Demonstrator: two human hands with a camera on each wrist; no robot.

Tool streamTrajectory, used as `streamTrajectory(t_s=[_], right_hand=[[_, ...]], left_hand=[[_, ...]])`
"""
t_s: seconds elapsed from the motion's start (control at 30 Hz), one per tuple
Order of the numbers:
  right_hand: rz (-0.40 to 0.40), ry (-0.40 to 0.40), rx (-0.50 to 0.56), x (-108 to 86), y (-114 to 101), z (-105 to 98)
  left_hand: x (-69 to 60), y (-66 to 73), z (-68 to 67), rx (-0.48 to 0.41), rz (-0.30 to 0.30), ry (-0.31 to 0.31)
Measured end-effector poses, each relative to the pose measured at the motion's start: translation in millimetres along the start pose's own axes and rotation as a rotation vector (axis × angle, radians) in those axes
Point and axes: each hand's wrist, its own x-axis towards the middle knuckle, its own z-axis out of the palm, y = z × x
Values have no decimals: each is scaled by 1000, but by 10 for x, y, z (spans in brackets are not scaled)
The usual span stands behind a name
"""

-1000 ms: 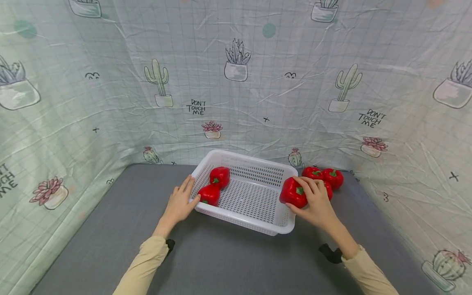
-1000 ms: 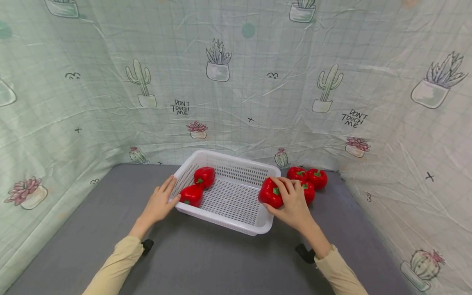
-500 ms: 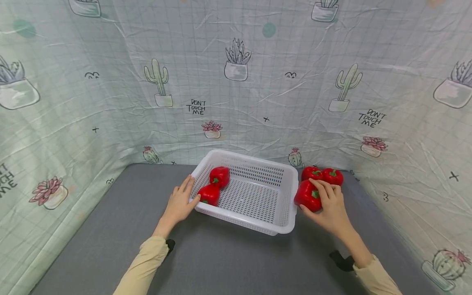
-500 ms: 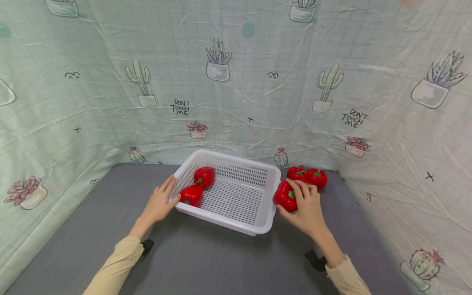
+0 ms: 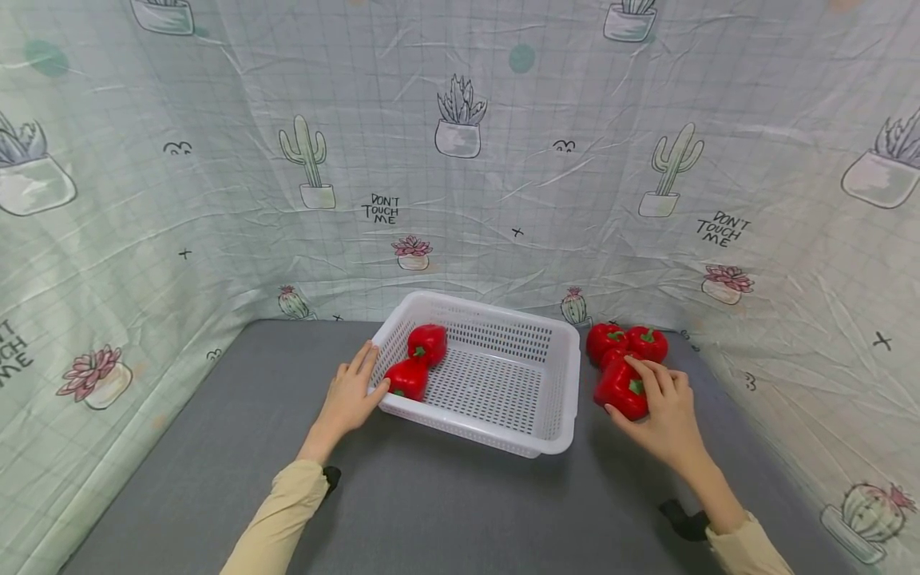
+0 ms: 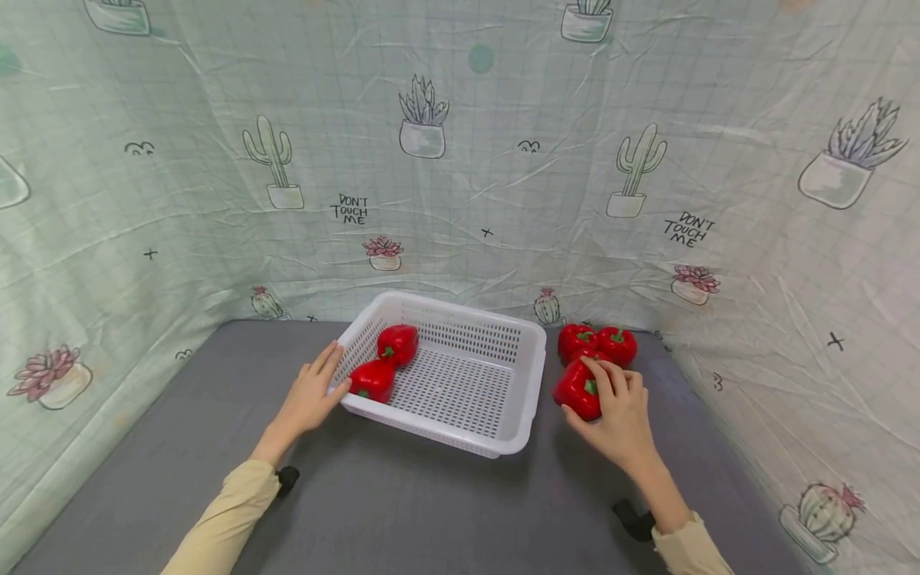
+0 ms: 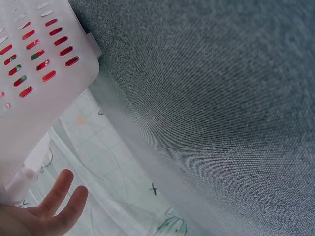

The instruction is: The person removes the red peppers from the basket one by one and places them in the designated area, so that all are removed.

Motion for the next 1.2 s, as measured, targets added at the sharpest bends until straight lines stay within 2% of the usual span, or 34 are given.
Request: streamTrajectory(t_s=[0.2,0.7,1.2], right_hand=[[33,14,-32,-71,109,1],[279,-2,-50,-233,371,56],[396,38,-117,-212,624,113]], left_hand=[[0,-10,3,-1,-3,-1],[-6,-14,1,12,14,6],[-1,-12,8,-1,7,-2]])
